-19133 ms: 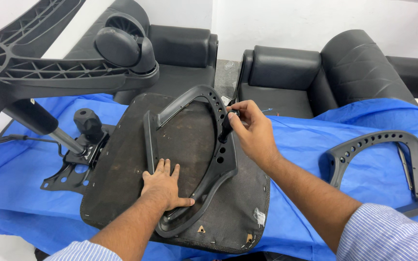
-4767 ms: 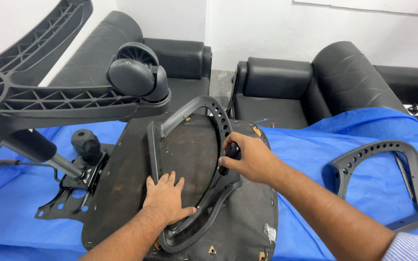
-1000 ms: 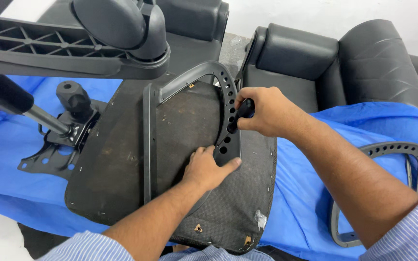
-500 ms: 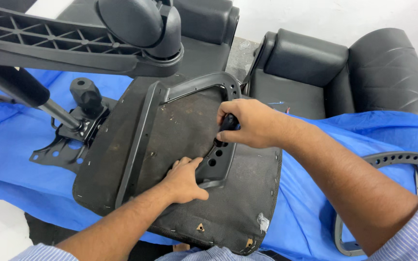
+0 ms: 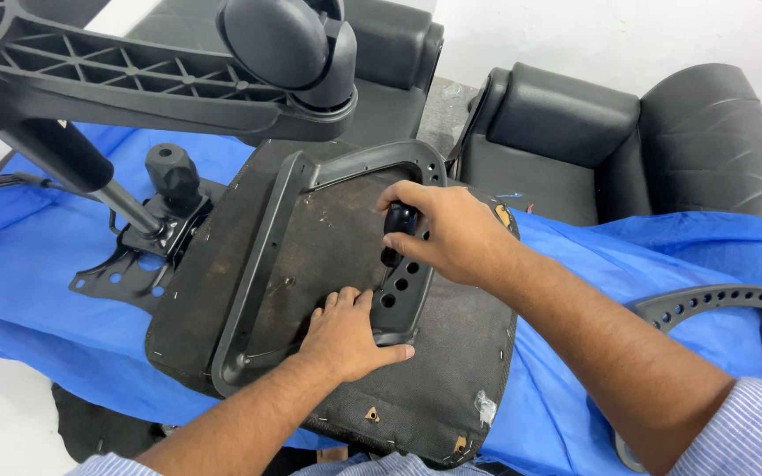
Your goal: The person uses a screwdriver to fasten screws into a black plastic frame component placed on a padded surface. They repeatedly align the frame, insert screws, and turn the screwdriver to tighten them. The person works on one frame piece throughout the clip.
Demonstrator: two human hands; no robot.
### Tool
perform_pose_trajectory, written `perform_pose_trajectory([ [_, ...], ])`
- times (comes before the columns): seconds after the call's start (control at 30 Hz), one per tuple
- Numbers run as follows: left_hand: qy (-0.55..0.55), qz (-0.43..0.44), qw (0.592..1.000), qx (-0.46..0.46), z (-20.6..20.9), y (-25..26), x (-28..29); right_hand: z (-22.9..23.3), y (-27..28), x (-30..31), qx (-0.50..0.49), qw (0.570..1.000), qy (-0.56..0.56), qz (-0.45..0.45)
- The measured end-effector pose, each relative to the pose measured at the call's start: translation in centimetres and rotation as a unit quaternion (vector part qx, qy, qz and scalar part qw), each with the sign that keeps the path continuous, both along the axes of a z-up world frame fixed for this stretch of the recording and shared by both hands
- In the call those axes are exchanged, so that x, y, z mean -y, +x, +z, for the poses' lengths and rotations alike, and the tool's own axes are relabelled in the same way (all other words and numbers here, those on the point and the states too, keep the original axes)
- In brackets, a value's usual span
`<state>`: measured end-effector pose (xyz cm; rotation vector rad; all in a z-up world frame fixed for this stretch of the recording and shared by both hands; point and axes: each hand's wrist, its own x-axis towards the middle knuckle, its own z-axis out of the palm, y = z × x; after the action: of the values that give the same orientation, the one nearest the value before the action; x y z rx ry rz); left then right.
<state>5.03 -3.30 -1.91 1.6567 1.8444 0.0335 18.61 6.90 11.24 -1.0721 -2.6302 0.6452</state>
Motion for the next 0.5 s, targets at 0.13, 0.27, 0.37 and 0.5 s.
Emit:
perform_pose_trajectory([
  [0.13, 0.002, -0.014, 1.0, -0.02, 0.3, -0.1, 0.1, -1.1, 0.2, -0.7, -0.103, 0.988, 0.027, 0.116],
  [0.27, -0.004, -0.022, 0.999, -0.035, 0.5, 0.0, 0.1, -3.2, 0.1, -0.7, -0.157, 0.974, -0.157, 0.05],
  [0.37, -0.021, -0.029, 0.999, -0.04, 0.7, 0.0, 0.0, -4.4, -0.2, -1.1, -0.228, 0.956, -0.163, 0.087],
  [0.5, -0.039, -0.032, 0.998, -0.042, 1.0, 0.0, -0.1, -5.3, -0.6, -1.2, -0.273, 0.917, -0.286, 0.05],
])
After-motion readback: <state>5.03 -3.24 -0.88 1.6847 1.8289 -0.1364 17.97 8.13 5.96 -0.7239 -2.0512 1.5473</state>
